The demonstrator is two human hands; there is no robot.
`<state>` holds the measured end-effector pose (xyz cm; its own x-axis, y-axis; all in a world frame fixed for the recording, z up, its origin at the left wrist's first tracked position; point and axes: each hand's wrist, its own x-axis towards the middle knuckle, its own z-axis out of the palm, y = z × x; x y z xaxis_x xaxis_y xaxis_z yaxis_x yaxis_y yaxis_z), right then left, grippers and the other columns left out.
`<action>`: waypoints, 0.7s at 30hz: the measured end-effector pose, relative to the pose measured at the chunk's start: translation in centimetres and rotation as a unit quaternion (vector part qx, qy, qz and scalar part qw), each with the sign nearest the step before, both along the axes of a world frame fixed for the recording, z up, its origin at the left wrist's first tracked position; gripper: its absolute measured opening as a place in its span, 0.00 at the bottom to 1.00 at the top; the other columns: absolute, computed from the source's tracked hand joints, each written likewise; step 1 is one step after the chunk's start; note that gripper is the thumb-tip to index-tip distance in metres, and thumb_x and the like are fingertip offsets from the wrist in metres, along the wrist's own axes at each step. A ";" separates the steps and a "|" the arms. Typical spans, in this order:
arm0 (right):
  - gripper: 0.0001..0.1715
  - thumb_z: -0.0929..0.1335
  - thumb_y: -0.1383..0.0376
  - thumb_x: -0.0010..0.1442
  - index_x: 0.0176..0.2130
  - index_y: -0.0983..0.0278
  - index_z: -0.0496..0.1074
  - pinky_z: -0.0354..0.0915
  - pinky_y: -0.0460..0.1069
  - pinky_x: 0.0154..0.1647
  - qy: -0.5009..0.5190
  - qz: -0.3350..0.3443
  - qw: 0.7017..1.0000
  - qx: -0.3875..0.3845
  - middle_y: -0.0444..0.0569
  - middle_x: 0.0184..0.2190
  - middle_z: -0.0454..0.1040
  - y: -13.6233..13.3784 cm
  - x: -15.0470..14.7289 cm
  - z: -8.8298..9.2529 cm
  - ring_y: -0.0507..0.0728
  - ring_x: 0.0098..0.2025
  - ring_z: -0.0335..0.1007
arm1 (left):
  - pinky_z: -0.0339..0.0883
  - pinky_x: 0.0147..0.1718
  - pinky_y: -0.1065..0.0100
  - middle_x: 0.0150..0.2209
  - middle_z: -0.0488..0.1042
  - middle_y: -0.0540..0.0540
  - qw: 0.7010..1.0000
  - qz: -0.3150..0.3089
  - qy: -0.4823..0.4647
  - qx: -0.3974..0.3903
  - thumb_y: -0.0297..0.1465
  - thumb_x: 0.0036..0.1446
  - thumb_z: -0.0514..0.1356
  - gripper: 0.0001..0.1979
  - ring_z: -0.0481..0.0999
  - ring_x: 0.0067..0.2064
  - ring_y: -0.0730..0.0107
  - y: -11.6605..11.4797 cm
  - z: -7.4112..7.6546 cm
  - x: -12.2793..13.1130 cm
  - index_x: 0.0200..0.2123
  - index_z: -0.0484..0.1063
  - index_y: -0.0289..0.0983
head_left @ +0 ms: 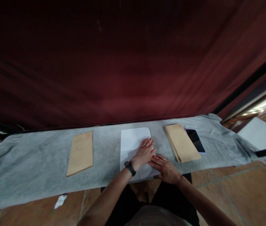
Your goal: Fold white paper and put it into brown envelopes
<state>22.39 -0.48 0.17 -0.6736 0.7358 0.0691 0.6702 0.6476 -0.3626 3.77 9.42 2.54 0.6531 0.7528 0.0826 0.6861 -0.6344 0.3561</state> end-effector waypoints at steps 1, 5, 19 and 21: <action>0.44 0.70 0.52 0.64 0.71 0.59 0.55 0.47 0.66 0.73 0.002 0.004 1.000 -0.001 0.58 0.70 0.59 0.0 0.0 0.1 0.65 0.72 0.53 | 0.50 0.70 0.51 0.71 0.57 0.37 1.000 0.008 0.014 0.008 0.41 0.72 0.47 0.28 0.53 0.73 0.56 0.9 -0.7 1.2 0.68 0.59 0.33; 0.41 0.65 0.49 0.68 0.72 0.58 0.52 0.46 0.65 0.73 0.014 0.020 1.000 0.000 0.55 0.72 0.55 0.3 0.0 0.2 0.64 0.72 0.52 | 0.46 0.71 0.50 0.72 0.57 0.42 0.997 0.046 0.043 0.049 0.43 0.72 0.45 0.28 0.52 0.73 0.57 4.6 -2.7 2.9 0.69 0.58 0.37; 0.43 0.65 0.45 0.67 0.73 0.55 0.51 0.46 0.65 0.73 0.019 0.015 1.000 -0.008 0.54 0.72 0.55 0.3 0.0 0.5 0.64 0.72 0.53 | 0.44 0.71 0.49 0.72 0.56 0.43 0.993 0.068 0.065 0.073 0.43 0.72 0.46 0.29 0.49 0.74 0.56 6.1 -2.9 0.6 0.71 0.56 0.38; 0.41 0.65 0.46 0.68 0.72 0.54 0.53 0.47 0.65 0.73 0.020 0.016 1.000 -0.003 0.53 0.72 0.55 0.2 0.0 0.3 0.64 0.72 0.53 | 0.44 0.71 0.49 0.72 0.57 0.45 0.997 0.021 0.048 0.062 0.42 0.72 0.46 0.28 0.49 0.74 0.58 3.7 -3.0 -0.6 0.70 0.57 0.40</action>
<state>22.44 -0.28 0.52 -0.6941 0.7141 0.0915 0.6336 0.6662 -0.3933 3.15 13.13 -0.41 0.6310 0.7670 0.1164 0.7396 -0.6400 0.2084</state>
